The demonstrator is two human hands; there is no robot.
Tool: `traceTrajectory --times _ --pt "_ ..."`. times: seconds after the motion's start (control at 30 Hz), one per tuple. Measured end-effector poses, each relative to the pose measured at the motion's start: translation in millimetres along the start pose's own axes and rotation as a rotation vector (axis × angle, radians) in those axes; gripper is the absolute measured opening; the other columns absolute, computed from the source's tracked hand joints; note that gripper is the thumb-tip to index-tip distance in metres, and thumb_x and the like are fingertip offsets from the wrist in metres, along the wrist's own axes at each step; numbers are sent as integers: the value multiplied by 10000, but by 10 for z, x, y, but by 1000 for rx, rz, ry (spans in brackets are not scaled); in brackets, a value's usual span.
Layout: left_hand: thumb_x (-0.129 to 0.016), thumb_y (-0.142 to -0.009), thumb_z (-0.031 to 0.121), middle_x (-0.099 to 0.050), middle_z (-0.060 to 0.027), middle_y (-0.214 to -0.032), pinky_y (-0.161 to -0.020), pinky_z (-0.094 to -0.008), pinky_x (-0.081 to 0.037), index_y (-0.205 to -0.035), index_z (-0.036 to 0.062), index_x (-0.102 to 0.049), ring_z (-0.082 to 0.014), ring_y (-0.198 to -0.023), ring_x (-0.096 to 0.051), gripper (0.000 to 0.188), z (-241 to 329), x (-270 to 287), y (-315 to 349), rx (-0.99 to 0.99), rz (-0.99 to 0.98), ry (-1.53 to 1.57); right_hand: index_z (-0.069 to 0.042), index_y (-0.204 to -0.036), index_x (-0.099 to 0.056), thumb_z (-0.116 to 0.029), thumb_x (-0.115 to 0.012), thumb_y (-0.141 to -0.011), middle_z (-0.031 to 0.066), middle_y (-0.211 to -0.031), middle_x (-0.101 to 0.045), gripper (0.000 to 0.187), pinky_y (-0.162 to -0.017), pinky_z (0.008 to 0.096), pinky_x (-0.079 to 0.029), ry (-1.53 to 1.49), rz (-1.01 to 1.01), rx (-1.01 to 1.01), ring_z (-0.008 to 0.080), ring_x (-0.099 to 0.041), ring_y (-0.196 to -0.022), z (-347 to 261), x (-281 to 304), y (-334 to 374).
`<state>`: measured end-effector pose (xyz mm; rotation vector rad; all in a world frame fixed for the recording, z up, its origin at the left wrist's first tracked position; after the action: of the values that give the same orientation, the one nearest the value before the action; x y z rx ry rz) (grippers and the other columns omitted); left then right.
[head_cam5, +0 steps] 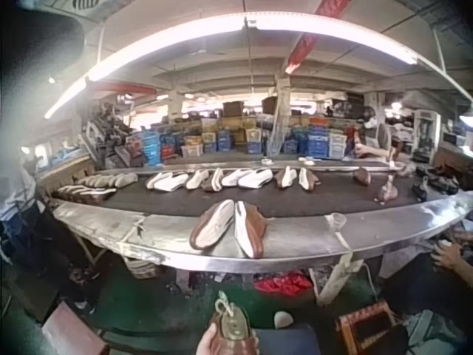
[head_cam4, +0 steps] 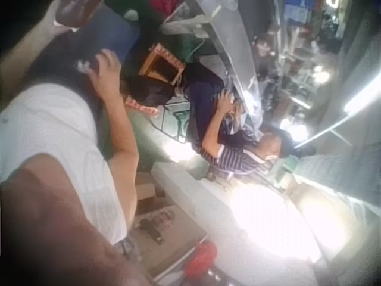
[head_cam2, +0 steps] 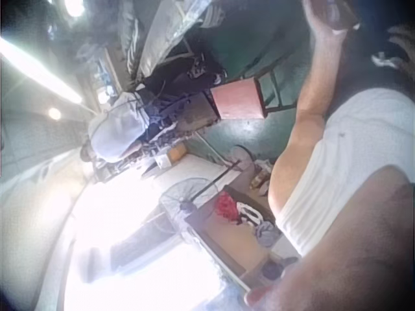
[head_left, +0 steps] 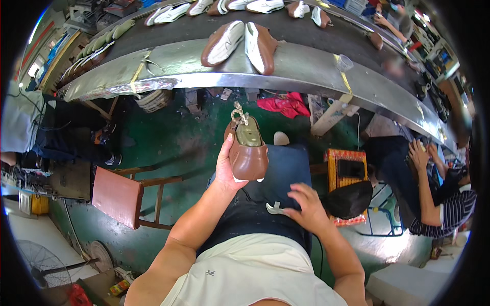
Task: Trimming excess material from shoe soles using a pair of specialized pliers at a conveyor belt workstation.
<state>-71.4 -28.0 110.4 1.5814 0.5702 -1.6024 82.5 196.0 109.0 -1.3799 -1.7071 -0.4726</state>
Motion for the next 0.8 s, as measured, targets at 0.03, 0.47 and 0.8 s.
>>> traceTrajectory --times 0.03,0.47,0.8 --pt "-649 -917 549 -640 -155 -1258 -911 -522 -546 -1342 110 -590 -347 -1116 -628 615 -42 -21 2 15 8 2 -37 -1212 -591 -330 -830 -791 158 -1328 -563 566 -1029 470 -437 -20 34 -1 375 -538 -1251 -42 65 -136" --pt "-583 -911 671 -557 -182 -1419 -1137 -522 -426 -1521 71 -402 -351 -1304 -558 875 -272 -25 139 -21 -131 -630 -9 -1612 -53 -386 -889 -765 204 -1630 -222 1248 -1147 447 -388 -893 -208 -71 290 -221 -1532 -379 231 -719" --pt "-572 -747 870 -549 -167 -1439 -1049 -510 -515 -1513 52 -415 -313 -1265 -591 1131 72 141 -541 168 -277 -336 -33 -1630 -103 -140 -852 -770 178 -1699 -99 1145 -1020 368 -488 -795 -88 3 314 -230 -1539 -115 235 -1047"
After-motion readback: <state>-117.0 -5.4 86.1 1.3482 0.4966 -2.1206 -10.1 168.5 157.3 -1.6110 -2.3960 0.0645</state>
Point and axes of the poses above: each hand's wrist, its own y-axis away from the middle knuckle, its own x-axis out of the back of the hand, z = x × y, the point moved 2 cm from there along -y, towards the middle knuckle
